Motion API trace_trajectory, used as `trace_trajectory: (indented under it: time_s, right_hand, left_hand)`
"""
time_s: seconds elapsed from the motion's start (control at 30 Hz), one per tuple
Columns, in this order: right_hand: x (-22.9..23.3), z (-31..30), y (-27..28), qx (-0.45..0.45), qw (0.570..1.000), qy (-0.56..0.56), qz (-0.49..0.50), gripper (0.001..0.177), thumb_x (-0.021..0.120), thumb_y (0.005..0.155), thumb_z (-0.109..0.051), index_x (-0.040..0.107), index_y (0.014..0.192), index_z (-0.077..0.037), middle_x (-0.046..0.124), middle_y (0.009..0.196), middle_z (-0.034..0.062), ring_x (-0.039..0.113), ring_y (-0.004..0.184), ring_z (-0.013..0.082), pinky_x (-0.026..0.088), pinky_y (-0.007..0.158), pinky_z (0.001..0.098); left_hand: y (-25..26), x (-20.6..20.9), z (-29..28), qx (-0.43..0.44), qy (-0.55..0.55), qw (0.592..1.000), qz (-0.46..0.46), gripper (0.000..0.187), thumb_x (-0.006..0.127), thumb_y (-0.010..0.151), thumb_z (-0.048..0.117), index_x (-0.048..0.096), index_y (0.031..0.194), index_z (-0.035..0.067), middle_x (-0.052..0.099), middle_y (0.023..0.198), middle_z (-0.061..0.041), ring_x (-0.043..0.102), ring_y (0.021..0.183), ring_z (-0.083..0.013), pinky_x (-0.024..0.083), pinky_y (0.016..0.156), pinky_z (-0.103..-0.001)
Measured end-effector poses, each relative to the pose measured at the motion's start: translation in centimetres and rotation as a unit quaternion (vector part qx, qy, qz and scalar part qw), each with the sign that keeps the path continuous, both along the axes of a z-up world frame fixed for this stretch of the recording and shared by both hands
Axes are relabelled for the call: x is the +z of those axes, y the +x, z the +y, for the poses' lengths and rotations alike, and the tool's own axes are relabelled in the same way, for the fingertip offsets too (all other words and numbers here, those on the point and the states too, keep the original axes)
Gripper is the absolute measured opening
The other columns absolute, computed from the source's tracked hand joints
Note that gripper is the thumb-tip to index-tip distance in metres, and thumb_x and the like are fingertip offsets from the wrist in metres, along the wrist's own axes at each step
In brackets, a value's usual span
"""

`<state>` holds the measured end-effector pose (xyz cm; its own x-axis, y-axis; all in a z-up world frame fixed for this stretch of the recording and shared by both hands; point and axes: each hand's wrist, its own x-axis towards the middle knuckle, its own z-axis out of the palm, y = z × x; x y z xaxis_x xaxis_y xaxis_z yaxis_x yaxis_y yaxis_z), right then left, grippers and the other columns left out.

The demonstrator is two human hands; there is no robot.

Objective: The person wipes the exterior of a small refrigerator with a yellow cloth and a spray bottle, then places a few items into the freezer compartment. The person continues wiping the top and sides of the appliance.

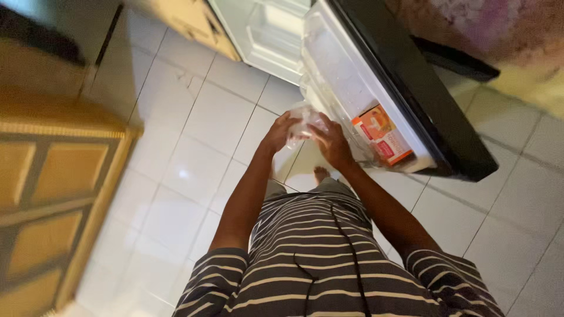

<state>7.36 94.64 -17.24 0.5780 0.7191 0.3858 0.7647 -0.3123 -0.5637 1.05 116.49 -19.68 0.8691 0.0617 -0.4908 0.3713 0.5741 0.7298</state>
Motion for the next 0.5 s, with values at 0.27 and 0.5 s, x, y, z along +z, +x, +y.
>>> trace_trajectory:
  time_s: [0.27, 0.5]
  right_hand:
    - [-6.2, 2.8, 1.3, -0.303, 0.914, -0.227, 0.143, 0.046, 0.055, 0.108, -0.019, 0.054, 0.154, -0.024, 0.070, 0.095, 0.0218, 0.066, 0.084, 0.0379, 0.054, 0.079, 0.0517]
    - [-9.6, 6.4, 0.4, -0.373, 0.906, -0.199, 0.020, 0.047, 0.056, 0.105, -0.022, 0.054, 0.151, -0.014, 0.064, 0.126, 0.0239, 0.061, 0.115, 0.0407, 0.047, 0.100, 0.0544]
  left_hand:
    - [7.9, -2.7, 6.2, -0.230, 0.049, 0.972, -0.030, 0.061, 0.061, 0.100, 0.018, 0.037, 0.154, 0.005, 0.044, 0.155, -0.021, 0.058, 0.131, -0.0359, 0.055, 0.102, -0.050]
    - [7.4, -5.1, 8.7, -0.313, 0.141, 0.939, -0.034, 0.060, 0.069, 0.097, 0.020, 0.046, 0.151, 0.011, 0.051, 0.153, -0.011, 0.061, 0.128, -0.0274, 0.061, 0.092, -0.041]
